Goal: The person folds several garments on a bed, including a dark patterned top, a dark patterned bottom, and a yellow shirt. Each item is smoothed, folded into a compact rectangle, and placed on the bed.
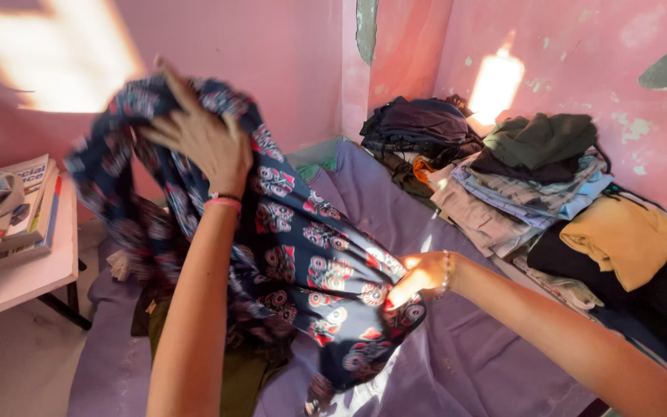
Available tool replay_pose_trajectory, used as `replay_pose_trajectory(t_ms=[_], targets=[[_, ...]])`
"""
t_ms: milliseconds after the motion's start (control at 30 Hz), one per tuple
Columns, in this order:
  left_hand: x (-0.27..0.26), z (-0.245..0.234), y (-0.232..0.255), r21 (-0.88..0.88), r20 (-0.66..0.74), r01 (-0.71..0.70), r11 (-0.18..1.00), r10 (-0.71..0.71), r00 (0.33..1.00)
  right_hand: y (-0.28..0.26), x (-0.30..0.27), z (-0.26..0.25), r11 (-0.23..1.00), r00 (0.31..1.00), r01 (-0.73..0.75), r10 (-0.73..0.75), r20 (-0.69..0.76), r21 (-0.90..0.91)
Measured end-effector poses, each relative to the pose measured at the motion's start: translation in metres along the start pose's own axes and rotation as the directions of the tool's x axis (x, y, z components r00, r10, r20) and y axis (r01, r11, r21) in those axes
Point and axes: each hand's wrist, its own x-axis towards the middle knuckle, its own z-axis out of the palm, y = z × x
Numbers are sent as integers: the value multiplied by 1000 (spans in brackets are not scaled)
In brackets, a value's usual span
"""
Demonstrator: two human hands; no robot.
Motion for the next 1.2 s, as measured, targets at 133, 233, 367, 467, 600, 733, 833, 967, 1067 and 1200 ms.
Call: replay_pose_trajectory(t_ms=[133,233,367,467,600,733,833,967,1067,1200], targets=[[13,28,41,-118,102,-263,958,275,956,47,-44,-48,987,992,61,-43,-121,147],[-35,89,64,-424,347,-97,900,261,901,89,-88,-57,957,967,-23,94,-237,290],[-168,173,66,-337,785,237,911,134,604,132,-151,-53,968,917,-199,238,-320,151],[-258,221,66,-368,926,242,898,330,182,153,-188,-70,906,810,-423,384,-442,12],[-342,247,84,-581,809,126,804,587,-19,198,-217,-101,580,611,-786,676,-412,-212],[-371,213,88,-447,887,-104,888,425,-180,243,-196,-125,282,638,-757,516,-572,-589],[-374,168,70,-457,870,-128,880,413,-268,257,-160,-133,379,792,-607,222,-568,-699],[-376,117,15,-388,883,-311,868,252,-397,259,-92,-122,411,661,-717,146,-736,-563],[-377,86,-45,-340,908,-352,872,208,-364,257,-57,-119,368,678,-689,25,-734,-624],[-378,64,-106,-203,966,-485,851,94,-239,256,-23,-139,330,696,-687,43,-717,-647]])
